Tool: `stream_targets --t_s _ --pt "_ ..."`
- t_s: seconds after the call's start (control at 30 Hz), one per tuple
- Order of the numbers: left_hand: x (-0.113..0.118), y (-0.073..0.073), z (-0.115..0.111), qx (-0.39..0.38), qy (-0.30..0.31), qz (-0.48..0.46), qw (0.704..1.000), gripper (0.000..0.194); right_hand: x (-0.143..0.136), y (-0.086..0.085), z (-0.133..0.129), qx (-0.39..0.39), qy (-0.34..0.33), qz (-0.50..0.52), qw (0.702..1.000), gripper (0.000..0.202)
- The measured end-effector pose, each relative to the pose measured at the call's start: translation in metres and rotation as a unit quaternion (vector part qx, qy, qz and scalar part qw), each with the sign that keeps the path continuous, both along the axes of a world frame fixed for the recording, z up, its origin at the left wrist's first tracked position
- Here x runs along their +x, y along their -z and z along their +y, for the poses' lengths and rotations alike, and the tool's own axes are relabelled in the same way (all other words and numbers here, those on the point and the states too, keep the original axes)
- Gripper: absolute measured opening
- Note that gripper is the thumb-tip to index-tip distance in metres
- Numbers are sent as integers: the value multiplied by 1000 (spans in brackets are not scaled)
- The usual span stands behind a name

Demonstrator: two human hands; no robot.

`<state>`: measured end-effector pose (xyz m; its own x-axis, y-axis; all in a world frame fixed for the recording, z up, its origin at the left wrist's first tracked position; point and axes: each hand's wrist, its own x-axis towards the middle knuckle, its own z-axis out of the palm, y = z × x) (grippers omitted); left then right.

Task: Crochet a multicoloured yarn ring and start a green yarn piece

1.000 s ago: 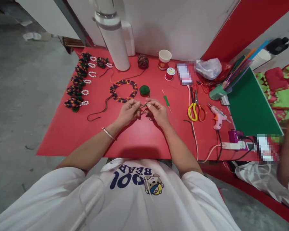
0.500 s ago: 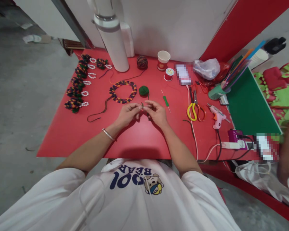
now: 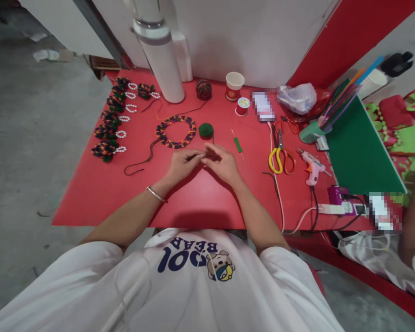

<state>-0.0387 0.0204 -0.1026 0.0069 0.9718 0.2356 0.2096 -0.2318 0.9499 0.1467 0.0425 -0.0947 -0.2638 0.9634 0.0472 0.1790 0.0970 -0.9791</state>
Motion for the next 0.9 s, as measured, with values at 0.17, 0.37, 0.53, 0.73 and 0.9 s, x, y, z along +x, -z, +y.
stream_targets --t_s 0.17,0.37,0.53,0.73,0.9 --pt "-3 3 2 90 -45 4 995 14 1 -6 -3 -219 -80 104 967 49" --pt "1 -6 -3 48 -61 -33 996 29 -1 -3 -4 -234 -119 231 937 60" --pt "6 -11 -12 80 -41 80 993 30 -9 10 -10 -36 -94 46 994 50" --pt "5 -12 -11 55 -70 105 990 32 -4 10 -11 188 -59 -201 960 40" --pt "8 -12 -12 14 -60 63 996 29 -4 9 -12 222 -54 -271 935 28"
